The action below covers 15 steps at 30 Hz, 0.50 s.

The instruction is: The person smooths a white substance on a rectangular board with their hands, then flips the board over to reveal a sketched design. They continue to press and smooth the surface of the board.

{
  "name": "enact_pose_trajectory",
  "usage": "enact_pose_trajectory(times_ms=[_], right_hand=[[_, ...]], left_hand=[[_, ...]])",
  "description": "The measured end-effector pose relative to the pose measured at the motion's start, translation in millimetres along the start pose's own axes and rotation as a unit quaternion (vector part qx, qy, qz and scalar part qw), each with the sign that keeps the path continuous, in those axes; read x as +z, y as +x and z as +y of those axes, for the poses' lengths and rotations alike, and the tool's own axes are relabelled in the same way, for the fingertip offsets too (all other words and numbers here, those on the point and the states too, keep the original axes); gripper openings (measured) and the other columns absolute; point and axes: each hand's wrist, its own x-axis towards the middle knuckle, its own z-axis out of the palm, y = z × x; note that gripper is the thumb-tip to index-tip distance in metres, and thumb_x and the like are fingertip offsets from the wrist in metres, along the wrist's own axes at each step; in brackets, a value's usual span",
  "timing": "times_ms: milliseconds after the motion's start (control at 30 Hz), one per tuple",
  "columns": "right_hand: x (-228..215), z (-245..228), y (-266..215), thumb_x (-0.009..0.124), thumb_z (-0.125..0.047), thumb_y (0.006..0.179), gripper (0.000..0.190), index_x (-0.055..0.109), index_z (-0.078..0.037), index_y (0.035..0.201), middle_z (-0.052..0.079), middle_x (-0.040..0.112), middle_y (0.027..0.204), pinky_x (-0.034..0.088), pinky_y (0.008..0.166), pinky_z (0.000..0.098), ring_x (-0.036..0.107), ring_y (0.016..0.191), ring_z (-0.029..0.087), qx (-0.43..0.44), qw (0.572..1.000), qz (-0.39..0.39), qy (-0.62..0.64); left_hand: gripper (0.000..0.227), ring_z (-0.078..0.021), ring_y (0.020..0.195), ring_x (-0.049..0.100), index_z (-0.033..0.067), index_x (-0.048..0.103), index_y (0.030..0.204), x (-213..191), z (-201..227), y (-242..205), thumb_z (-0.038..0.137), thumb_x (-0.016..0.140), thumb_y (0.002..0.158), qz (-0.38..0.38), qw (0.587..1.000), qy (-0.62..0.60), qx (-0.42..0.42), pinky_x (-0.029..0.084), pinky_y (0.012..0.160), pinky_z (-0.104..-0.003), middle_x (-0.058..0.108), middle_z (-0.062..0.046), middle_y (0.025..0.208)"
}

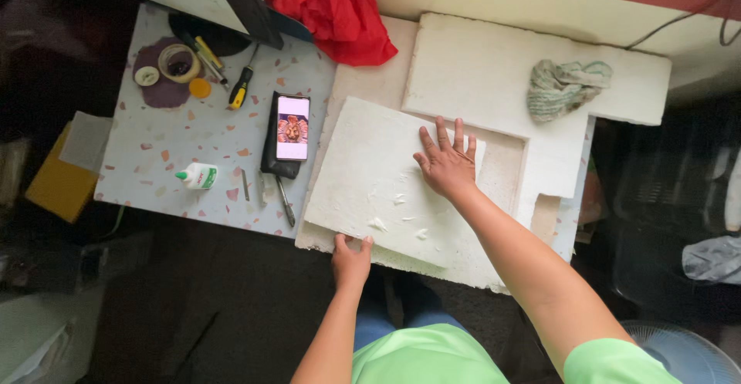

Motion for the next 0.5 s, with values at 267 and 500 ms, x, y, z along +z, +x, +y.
enact_pose_trajectory(times_ms=[267,500], right_hand=[[16,32,-8,0.018,-0.068,0.106,0.069,0.022,-0.034,0.166,0.0,0.0,0.177,0.004,0.123,0.064,-0.007,0.158,0.042,0.066,0.997,0.003,0.034],[25,68,-37,0.021,-0.066,0.106,0.068,0.024,-0.033,0.165,0.0,0.002,0.177,0.008,0.122,0.066,-0.005,0.158,0.043,0.114,0.992,0.024,0.053]], left_hand=[[0.054,-0.0346,0.116,0.07,0.0204,0.058,0.124,0,-8,8,0.055,0.075,0.085,-0.014,1.0,0.022,-0.007,0.055,0.099,-0.044,0.072,-0.015,0.109],[0.056,-0.0352,0.116,0.07,0.0206,0.058,0.126,2,-15,16,0.056,0.075,0.086,-0.015,0.999,0.035,-0.01,0.056,0.098,-0.044,0.072,-0.016,0.11]])
